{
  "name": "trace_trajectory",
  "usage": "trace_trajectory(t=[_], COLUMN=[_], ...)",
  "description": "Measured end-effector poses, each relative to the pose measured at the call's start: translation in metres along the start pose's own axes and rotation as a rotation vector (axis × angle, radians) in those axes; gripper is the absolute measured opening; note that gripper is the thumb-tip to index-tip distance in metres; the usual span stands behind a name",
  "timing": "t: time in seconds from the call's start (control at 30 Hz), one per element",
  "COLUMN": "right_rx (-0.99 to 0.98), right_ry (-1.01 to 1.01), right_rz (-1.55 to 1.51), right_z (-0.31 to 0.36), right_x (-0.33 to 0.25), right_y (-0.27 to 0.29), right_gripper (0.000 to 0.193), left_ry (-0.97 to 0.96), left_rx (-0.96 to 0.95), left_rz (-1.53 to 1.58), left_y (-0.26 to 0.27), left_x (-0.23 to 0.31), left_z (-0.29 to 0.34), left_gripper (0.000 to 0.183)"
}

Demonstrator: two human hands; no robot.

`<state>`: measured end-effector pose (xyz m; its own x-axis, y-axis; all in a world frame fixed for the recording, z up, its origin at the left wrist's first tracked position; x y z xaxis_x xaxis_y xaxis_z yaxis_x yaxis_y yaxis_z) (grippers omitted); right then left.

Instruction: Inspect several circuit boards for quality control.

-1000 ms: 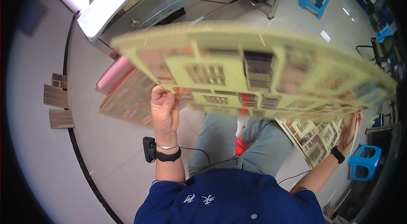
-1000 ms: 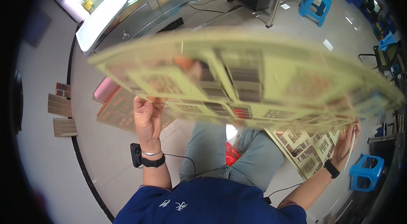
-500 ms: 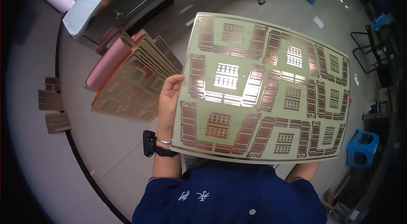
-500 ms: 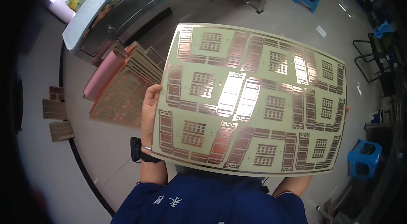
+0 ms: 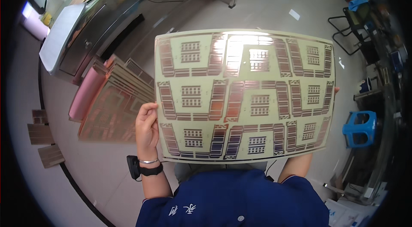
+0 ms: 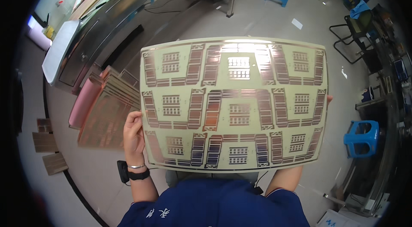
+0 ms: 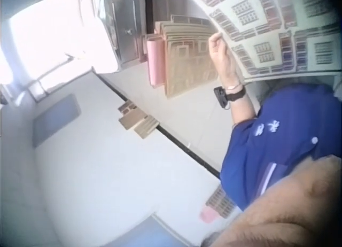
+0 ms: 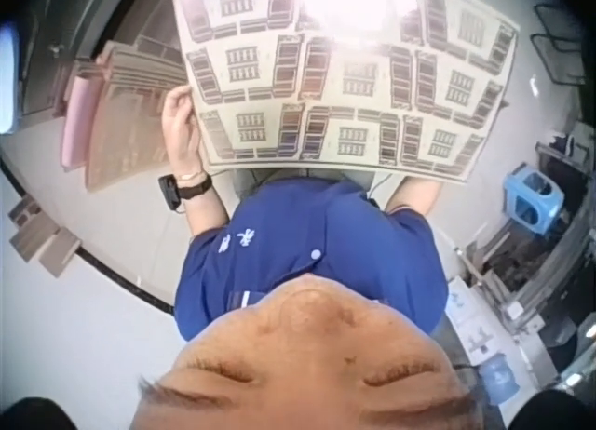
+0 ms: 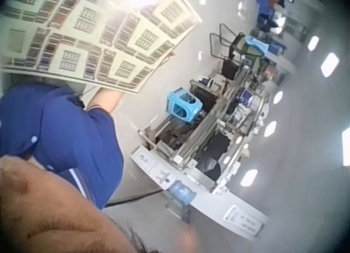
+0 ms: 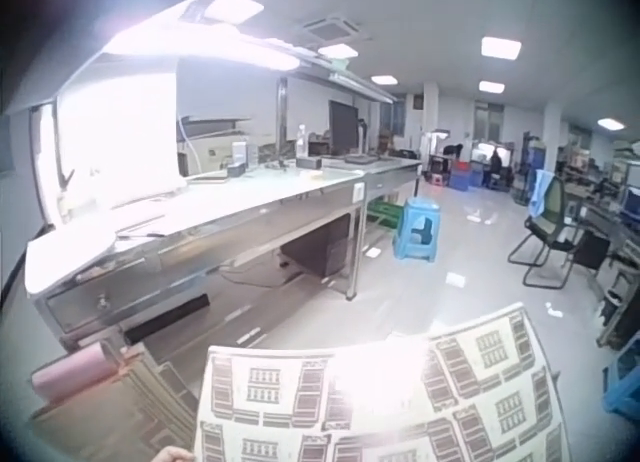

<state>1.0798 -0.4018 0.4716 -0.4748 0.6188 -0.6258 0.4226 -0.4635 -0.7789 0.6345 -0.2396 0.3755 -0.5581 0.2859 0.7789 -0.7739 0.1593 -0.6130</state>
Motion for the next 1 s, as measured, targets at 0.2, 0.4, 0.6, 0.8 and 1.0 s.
trace_trajectory(t=[0.2,0.4,0.6,0.8,1.0], right_rx=[0.04,-0.035,-0.118,-0.469,-0.598], right_ry=[0.015,-0.171,-0.043,-0.393,-0.308], right_rz=[0.033,-0.065,0.147,0.525,0.649], right_z=[-0.003,-0.021,-0.031,-0.022,-0.024], right_x=[-0.001,-0.011,-0.044,-0.061,-0.058], right_y=[-0.004,0.002,0.033,0.095,0.039], right_gripper=[0.059,0.055,0.046,0.046,0.034], left_ry=[-0.013,-0.007,-0.151,-0.422,-0.727], left_rx=[0.025,0.156,0.279,0.365,0.643], left_rz=[-0.024,-0.056,0.004,0.045,-0.235], left_y=[0.011,0.022,0.028,0.026,0.001], left_x=[-0.001,-0.015,-0.017,0.016,0.04], left_z=[0.005,0.01,0.032,0.094,0.168], left_gripper=[0.019,0.015,0.013,0.016,0.034])
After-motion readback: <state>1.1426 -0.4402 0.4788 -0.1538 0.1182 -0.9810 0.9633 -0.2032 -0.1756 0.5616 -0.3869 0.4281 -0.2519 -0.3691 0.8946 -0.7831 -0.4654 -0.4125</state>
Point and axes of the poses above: each hand's wrist, its own z-axis away from the middle knuckle, its own y-axis out of the back of the hand, x = y × z, the point moved 10 cm from there along -z, towards the middle knuckle, and after that the axes turned 1 degree about y, right-handed, at the moved point
